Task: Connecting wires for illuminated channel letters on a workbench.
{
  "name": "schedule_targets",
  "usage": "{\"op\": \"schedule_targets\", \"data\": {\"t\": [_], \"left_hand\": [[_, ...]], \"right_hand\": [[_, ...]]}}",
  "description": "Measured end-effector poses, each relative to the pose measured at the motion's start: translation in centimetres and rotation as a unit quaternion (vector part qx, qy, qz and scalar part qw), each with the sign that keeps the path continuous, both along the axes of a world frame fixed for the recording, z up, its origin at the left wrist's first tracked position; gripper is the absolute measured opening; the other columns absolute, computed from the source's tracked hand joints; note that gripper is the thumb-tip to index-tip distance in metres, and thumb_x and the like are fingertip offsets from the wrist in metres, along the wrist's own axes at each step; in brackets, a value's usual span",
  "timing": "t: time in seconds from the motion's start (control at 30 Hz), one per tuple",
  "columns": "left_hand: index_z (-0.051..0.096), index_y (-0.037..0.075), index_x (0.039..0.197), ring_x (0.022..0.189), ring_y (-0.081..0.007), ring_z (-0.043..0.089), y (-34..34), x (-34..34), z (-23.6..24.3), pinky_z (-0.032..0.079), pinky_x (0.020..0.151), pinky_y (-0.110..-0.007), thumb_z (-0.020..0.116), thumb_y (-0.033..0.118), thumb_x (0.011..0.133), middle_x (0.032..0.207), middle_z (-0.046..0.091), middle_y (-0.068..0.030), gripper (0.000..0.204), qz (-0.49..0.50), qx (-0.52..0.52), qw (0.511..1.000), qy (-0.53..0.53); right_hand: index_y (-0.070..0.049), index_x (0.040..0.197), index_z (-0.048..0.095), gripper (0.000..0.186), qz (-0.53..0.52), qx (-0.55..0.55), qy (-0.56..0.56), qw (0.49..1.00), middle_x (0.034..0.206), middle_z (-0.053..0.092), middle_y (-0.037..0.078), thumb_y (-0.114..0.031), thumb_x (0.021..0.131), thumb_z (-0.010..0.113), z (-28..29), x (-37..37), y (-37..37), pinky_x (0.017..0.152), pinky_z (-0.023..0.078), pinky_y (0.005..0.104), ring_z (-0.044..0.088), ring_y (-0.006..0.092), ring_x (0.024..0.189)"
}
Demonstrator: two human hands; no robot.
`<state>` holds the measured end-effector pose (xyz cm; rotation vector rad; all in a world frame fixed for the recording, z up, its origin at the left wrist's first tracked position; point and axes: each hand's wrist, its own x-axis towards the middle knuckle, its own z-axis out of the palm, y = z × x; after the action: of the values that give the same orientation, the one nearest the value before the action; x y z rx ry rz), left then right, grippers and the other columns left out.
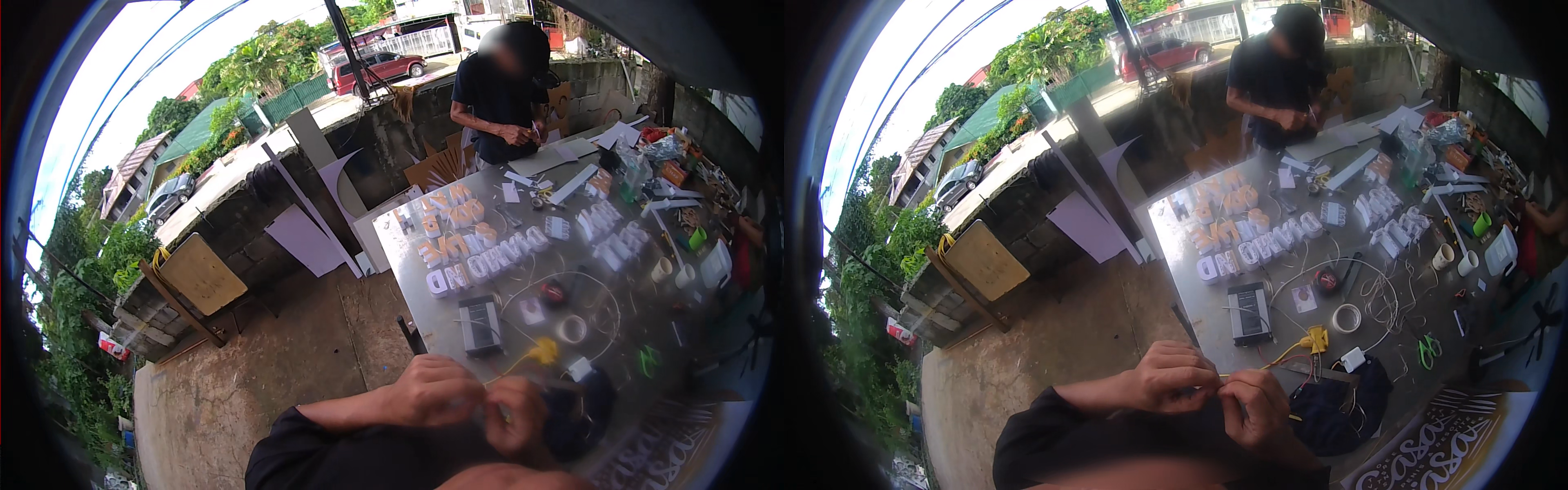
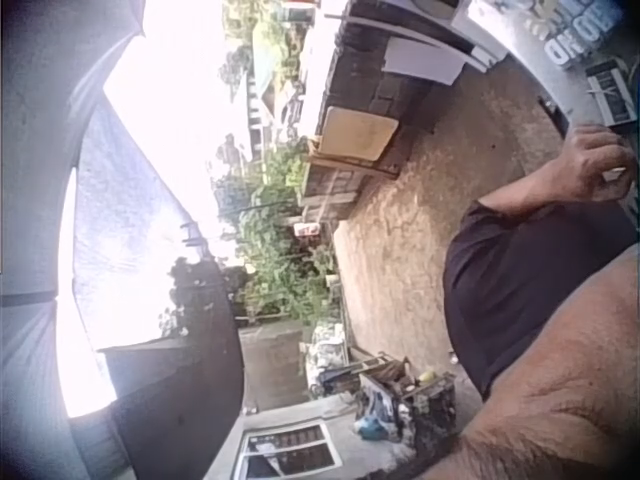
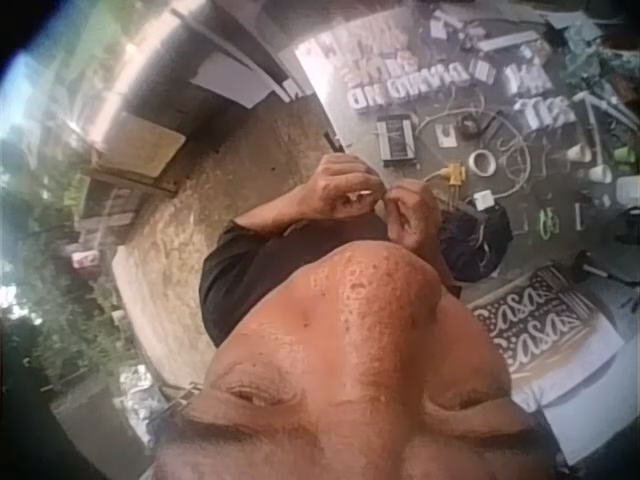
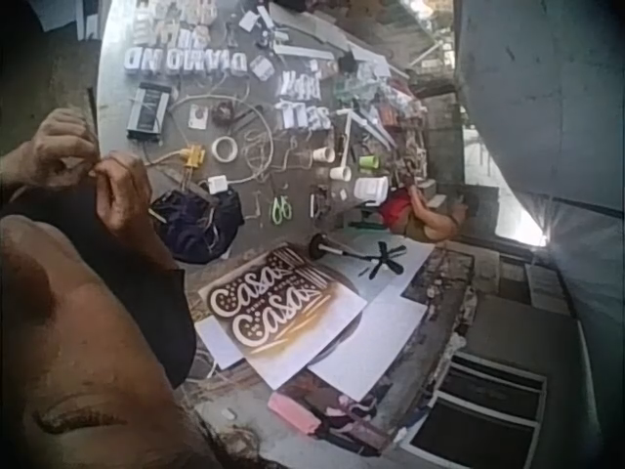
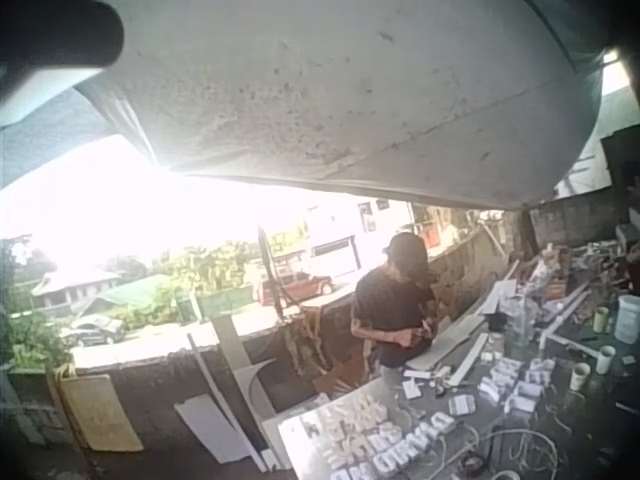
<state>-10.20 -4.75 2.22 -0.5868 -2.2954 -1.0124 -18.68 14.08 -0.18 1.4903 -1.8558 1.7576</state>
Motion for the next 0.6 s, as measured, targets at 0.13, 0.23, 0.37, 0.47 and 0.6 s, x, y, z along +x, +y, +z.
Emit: {"op": "schedule_targets", "data": {"t": [0.13,0.23,0.37,0.47,0.6], "left_hand": [[0.066,-0.002,0.103,0.084,-0.0322,0.069,0.0,0.0,1.2,0.055,0.068,-0.04,0.073,0.004,0.079,0.097,0.068,-0.0128,0.026,-0.006,-0.033,0.998,-0.043],[0.063,-0.002,0.104,0.085,-0.0336,0.067,-0.4,0.0,1.4,0.054,0.07,-0.041,0.07,0.002,0.081,0.098,0.065,-0.0143,0.025,-0.041,-0.031,0.997,-0.058],[0.061,-0.002,0.103,0.085,-0.0344,0.066,-0.9,-0.2,1.2,0.054,0.071,-0.041,0.069,0.003,0.081,0.096,0.064,-0.0149,0.024,-0.068,-0.045,0.996,-0.046],[0.062,0.0,0.101,0.084,-0.032,0.069,-0.9,-0.1,0.9,0.056,0.071,-0.038,0.069,0.001,0.083,0.097,0.067,-0.0138,0.019,-0.078,-0.016,0.995,-0.062],[0.062,-0.001,0.101,0.084,-0.0318,0.069,-0.5,0.2,0.2,0.056,0.073,-0.037,0.068,-0.001,0.084,0.098,0.067,-0.0148,0.018,-0.08,0.06,0.99,-0.101]], "right_hand": [[-0.003,0.099,0.061,0.026,0.009,0.017,0.036,0.999,0.096,0.065,0.012,0.008,0.081,0.076,0.1,-0.3,0.0,0.072,0.053,0.0376,0.065,0.0293,0.084],[-0.003,0.099,0.06,0.026,0.016,0.02,0.039,0.999,0.096,0.064,0.012,0.007,0.081,0.076,0.0,-0.2,-0.1,0.072,0.053,0.0381,0.065,0.0299,0.084],[-0.003,0.1,0.061,0.025,0.009,0.018,0.036,0.999,0.096,0.064,0.011,0.005,0.082,0.077,0.0,0.1,-0.1,0.075,0.052,0.039,0.064,0.0298,0.085],[-0.004,0.099,0.063,0.024,-0.008,0.018,0.064,0.998,0.097,0.064,0.01,0.004,0.083,0.077,0.1,0.1,-0.1,0.078,0.051,0.04,0.063,0.0293,0.086],[-0.005,0.098,0.063,0.023,-0.009,0.02,0.057,0.998,0.096,0.064,0.01,0.004,0.082,0.077,-0.3,0.4,-0.2,0.08,0.05,0.0402,0.062,0.0288,0.087]]}}
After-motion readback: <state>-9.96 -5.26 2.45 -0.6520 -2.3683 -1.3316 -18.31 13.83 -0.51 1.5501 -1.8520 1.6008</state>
